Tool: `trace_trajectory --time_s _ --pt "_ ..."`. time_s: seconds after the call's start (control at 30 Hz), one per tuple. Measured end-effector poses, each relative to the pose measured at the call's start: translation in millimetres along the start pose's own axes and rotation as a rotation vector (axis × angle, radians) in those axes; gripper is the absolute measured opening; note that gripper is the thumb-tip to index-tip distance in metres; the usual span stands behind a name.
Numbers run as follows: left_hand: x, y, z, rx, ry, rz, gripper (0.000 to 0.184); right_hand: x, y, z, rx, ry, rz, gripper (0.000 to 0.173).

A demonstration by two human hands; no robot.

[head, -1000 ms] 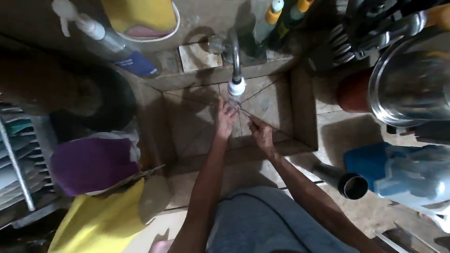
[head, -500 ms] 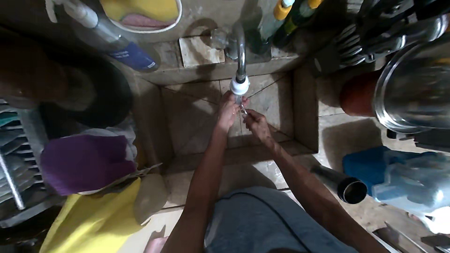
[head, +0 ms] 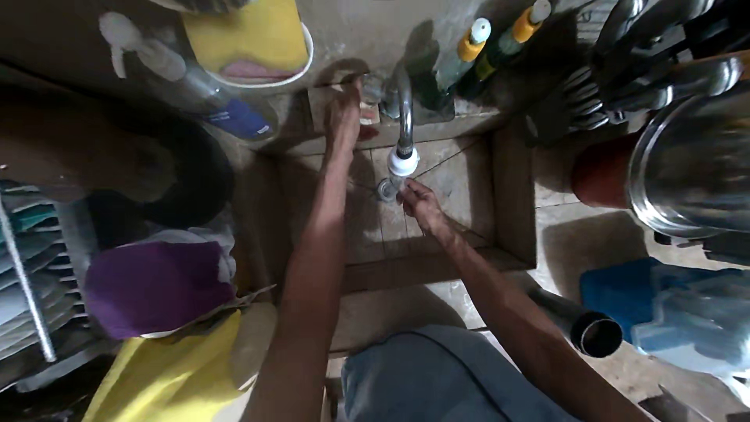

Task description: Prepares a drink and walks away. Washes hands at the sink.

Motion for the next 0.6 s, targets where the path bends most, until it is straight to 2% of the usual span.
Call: trace_trajectory --time_s 0.13,0.2,0.27,0.37,0.43,0.5,0.6 --pt "7 31 -28 0.087 0.405 0.006 0.067 -1 18 15 0.027 -0.117 -0.116 0.026" --pt "6 44 -33 0.11 0.533 0.027 0.065 1 20 16 0.091 -0.144 -0.127 0.019" --pt "5 53 -33 0.13 0.592 0.061 0.061 4 18 7 0.138 -0.121 -0.108 0.022" --pt "6 57 -24 0.139 0.384 0.086 0.043 10 0 -11 0.118 -0.116 -0.075 0.031" --pt "7 42 -26 0.23 0.221 0.112 0.034 14 -22 -24 0.073 -0.207 -0.062 0.03" --pt "11 29 -28 0.26 0.178 0.153 0.035 18 -50 -32 0.069 -0.351 -0.04 0.033" --pt "12 28 -19 0.162 0.211 0.177 0.042 13 -77 -20 0.177 -0.537 -0.016 0.031"
Point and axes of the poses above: each hand's wrist, its own y-axis towards the middle knuckle, its own x-axis out of the back of the hand, z = x × y, the point moved 4 cm from there along y, towards the middle knuckle, and after that the axes turned 1 degree about -x, right-handed, at the moved point
